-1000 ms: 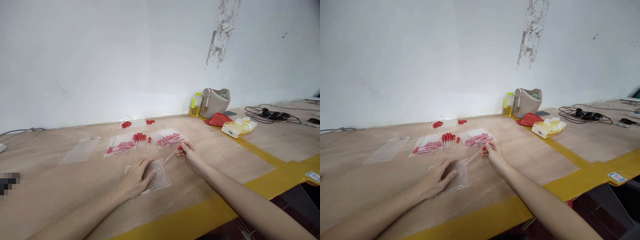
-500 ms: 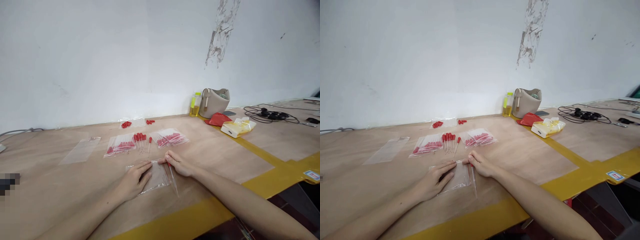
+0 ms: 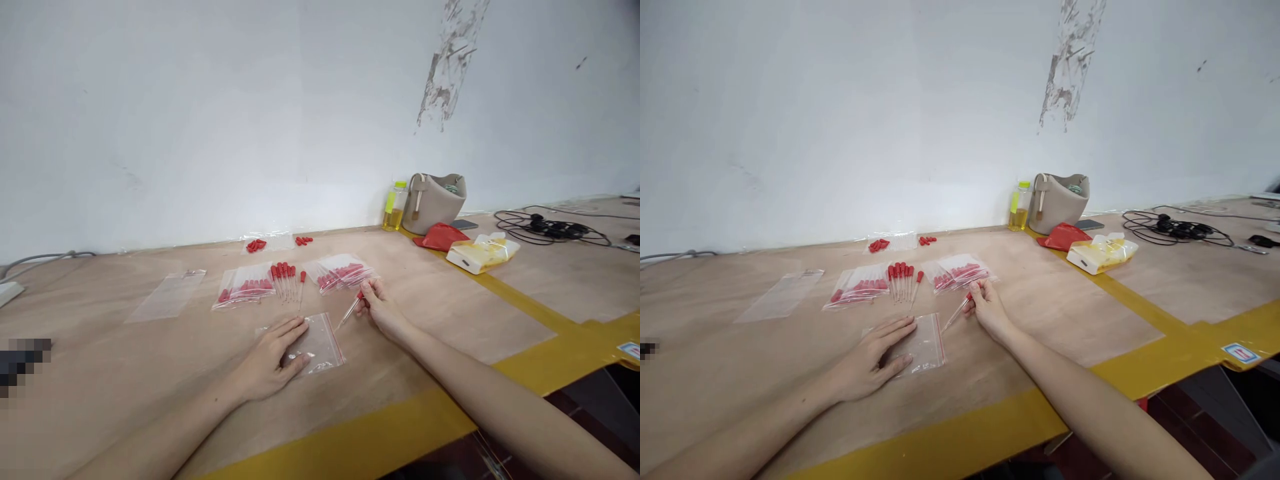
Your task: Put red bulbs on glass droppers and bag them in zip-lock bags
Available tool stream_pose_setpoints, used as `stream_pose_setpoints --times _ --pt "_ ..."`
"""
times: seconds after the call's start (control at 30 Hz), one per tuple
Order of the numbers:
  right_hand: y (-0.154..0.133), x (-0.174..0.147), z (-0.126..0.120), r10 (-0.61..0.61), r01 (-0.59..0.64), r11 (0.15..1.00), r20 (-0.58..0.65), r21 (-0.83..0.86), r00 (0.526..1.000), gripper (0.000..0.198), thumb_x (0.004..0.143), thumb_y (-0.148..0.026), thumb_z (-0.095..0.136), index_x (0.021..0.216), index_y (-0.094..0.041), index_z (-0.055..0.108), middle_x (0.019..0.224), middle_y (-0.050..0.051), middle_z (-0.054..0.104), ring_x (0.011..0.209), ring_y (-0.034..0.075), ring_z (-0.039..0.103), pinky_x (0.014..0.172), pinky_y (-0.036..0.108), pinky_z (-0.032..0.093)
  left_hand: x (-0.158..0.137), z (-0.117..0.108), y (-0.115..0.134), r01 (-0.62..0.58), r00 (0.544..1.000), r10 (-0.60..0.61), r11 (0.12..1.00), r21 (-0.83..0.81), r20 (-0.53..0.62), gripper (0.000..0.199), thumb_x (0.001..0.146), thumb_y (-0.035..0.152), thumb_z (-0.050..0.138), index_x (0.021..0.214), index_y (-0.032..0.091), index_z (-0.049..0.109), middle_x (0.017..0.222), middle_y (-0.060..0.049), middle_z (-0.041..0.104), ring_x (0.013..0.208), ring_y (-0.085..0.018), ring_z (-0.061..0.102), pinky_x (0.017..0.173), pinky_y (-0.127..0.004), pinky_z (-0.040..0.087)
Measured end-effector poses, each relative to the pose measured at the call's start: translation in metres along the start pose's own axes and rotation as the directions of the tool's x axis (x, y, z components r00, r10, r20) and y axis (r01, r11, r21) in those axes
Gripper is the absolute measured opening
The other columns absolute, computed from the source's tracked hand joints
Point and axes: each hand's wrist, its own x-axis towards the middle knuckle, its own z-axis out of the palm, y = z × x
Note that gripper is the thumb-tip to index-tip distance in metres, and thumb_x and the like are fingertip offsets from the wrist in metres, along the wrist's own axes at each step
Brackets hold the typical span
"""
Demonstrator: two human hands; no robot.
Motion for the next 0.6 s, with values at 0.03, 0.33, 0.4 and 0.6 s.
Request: stream_pose_setpoints --times 0.03,0.33,0.4,0.6 --pt "0.0005 -0.0007 0.0011 0.004 -0.004 1.0 0.005 -0.007 1.0 0.042 0.063 -0.056 0.057 0.075 -0.021 0.036 0.059 -0.008 0.048 0.042 0.006 0.049 0.041 0.019 0.039 0.0003 0.0002 0.0 -0.001 1.0 0.001 1.0 0.002 -0.006 0.049 0.084 0.041 0.042 0.128 0.019 0.037 0.133 -0.007 0.037 0.122 -0.021 0.033 0.101 -0.04 0.029" --pt "0.0014 -0.0015 -0.0005 -0.028 0.028 0.998 0.008 -0.064 1.0 0.038 0.068 -0.054 0.054 0.075 -0.02 0.038 0.059 -0.007 0.049 0.043 0.006 0.048 0.04 0.019 0.038 0.002 -0.0022 0.0062 -0.034 0.999 0.034 0.998 0.059 0.001 0.04 0.086 0.037 0.039 0.124 0.025 0.042 0.131 -0.006 0.04 0.121 -0.022 0.033 0.099 -0.042 0.03" --pt "0.0015 -0.0016 -0.0005 -0.02 0.021 0.998 0.021 -0.064 1.0 0.037 0.068 -0.054 0.053 0.075 -0.02 0.038 0.059 -0.007 0.049 0.043 0.006 0.048 0.041 0.019 0.039 0.0019 -0.0022 0.0058 -0.043 0.999 0.043 0.997 0.061 -0.001 0.039 0.087 0.037 0.039 0.123 0.026 0.043 0.131 -0.005 0.04 0.121 -0.023 0.033 0.098 -0.043 0.031" --pt "0.0006 -0.003 0.0012 0.01 -0.008 0.998 0.038 -0.067 0.999 0.04 0.066 -0.055 0.054 0.075 -0.02 0.037 0.058 -0.008 0.047 0.042 0.006 0.047 0.04 0.02 0.039 0.0012 -0.0007 0.0029 -0.052 0.999 0.052 0.996 0.071 -0.008 0.038 0.087 0.037 0.038 0.124 0.027 0.043 0.129 -0.006 0.041 0.12 -0.023 0.034 0.097 -0.043 0.032"
